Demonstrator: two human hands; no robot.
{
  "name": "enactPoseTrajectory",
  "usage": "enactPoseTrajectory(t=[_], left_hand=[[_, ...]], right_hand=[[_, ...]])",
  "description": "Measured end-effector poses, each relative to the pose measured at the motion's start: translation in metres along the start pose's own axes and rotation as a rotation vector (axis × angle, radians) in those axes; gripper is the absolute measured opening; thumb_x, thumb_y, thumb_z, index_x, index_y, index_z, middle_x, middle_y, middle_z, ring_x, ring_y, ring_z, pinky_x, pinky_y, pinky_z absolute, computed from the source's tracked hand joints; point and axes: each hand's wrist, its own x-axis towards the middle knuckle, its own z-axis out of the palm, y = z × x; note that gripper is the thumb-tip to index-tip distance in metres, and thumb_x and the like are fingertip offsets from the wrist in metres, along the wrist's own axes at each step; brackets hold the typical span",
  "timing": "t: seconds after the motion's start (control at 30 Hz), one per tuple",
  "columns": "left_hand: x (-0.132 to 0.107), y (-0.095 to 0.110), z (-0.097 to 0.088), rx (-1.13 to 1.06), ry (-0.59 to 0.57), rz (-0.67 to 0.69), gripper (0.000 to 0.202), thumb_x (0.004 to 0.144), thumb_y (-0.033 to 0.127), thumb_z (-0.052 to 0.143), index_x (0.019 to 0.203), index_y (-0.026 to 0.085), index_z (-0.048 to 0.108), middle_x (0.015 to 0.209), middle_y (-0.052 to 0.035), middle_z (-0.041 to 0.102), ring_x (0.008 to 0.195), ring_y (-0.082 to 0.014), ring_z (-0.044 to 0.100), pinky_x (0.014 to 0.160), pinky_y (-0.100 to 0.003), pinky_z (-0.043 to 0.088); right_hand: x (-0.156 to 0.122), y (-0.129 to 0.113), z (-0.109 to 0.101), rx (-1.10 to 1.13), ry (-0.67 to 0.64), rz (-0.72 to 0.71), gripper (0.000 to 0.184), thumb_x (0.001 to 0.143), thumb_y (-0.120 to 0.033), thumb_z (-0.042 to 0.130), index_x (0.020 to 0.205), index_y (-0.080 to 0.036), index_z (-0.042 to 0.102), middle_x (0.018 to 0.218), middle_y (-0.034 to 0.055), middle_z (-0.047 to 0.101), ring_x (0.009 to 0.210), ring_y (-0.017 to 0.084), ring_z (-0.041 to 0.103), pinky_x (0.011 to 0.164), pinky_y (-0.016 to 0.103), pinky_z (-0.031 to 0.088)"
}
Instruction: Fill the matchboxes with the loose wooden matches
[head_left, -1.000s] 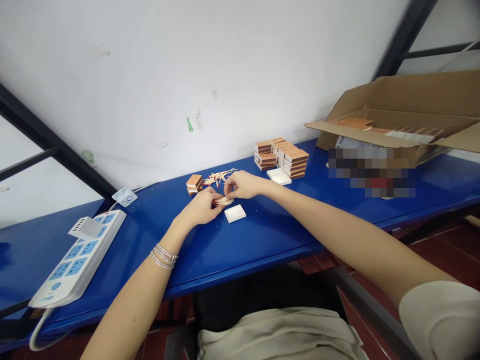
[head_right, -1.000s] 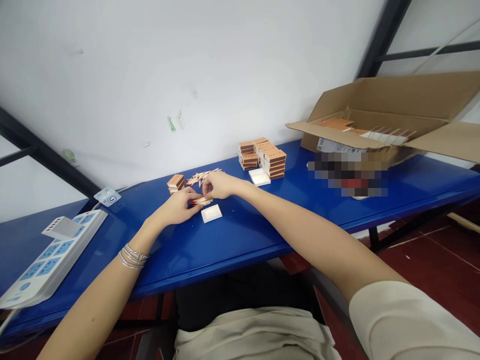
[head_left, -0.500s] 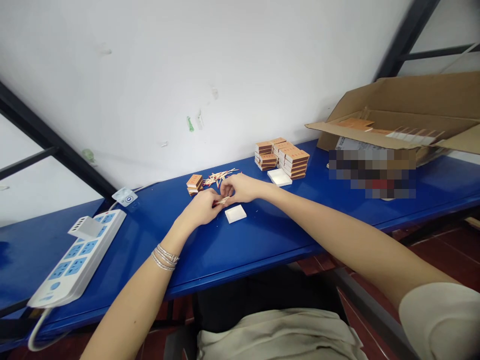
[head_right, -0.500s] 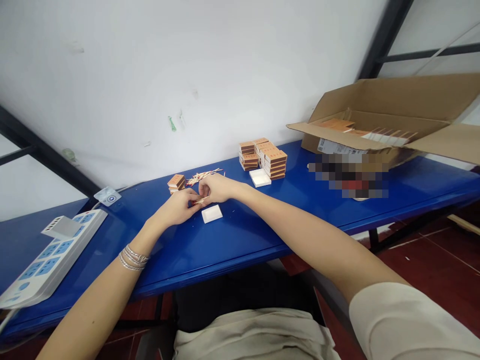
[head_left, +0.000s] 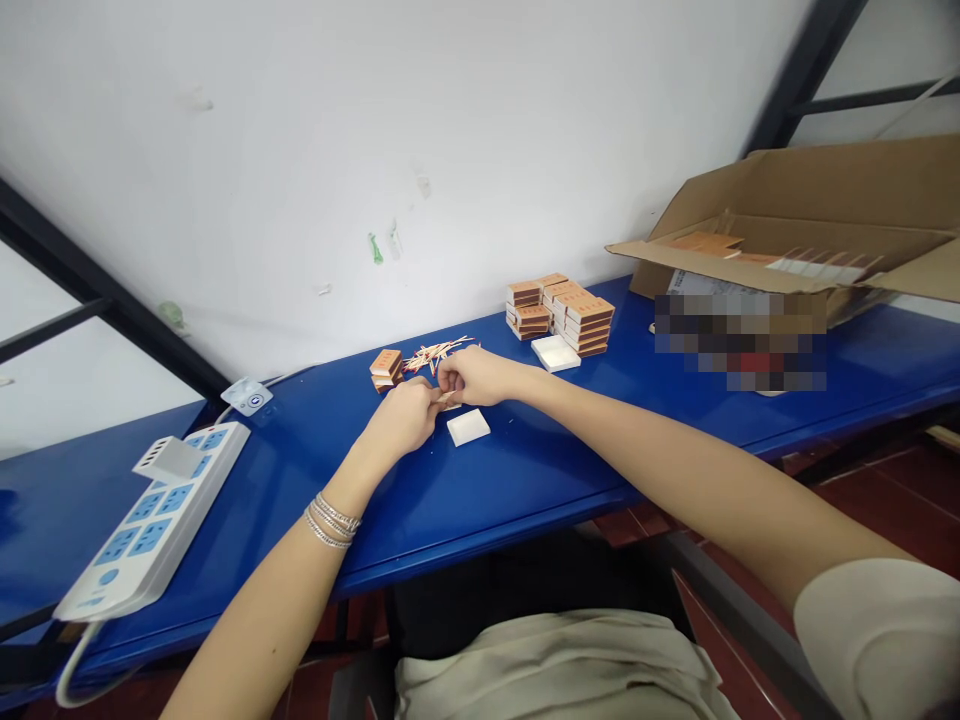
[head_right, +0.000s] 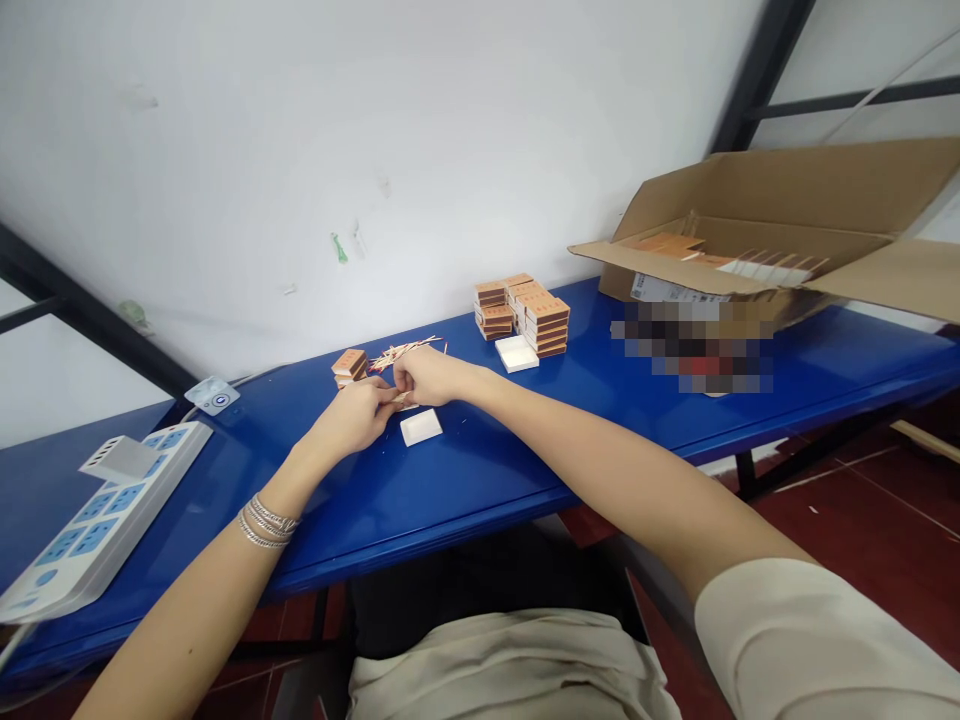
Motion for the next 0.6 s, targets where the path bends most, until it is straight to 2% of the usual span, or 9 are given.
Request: enactPoseTrajectory(t=[0.27, 0.43, 0.6], left_hand=[[0.0, 0.007, -0.011, -0.026, 0.034, -0.021, 0.024, 0.088, 0.017, 0.048, 0.086, 0.013, 0.071, 0.085, -0.0119, 0.065, 0.078, -0.0209, 0.06, 0.072, -0.032, 0.045], [-0.007, 0.018, -0.024, -0.191, -0.022, 0.022, 0.028, 0.089, 0.026, 0.049, 0.072, 0.014, 0.067, 0.07, -0.0056, 0.063, 0.061, -0.0141, 0.051, 0.06, -0.028, 0.039], [-0.014, 0.03, -0.029, -0.214, -0.106, 0.009, 0.029, 0.087, 0.027, 0.05, 0.063, 0.016, 0.062, 0.061, -0.0026, 0.057, 0.053, -0.0122, 0.045, 0.055, -0.028, 0.034]], right_hand=[[-0.004, -0.003, -0.01, 0.012, 0.038, 0.0, 0.019, 0.07, -0.029, 0.074, 0.079, -0.015, 0.064, 0.081, 0.0052, 0.071, 0.072, 0.015, 0.063, 0.061, 0.024, 0.04], [-0.012, -0.013, -0.027, 0.074, -0.15, 0.053, 0.018, 0.067, -0.025, 0.074, 0.08, -0.015, 0.065, 0.076, 0.0029, 0.071, 0.069, 0.014, 0.064, 0.059, 0.023, 0.042], [-0.015, -0.019, -0.032, 0.08, -0.309, 0.072, 0.026, 0.06, -0.033, 0.08, 0.074, -0.016, 0.065, 0.07, 0.0017, 0.071, 0.067, 0.015, 0.064, 0.059, 0.025, 0.042]])
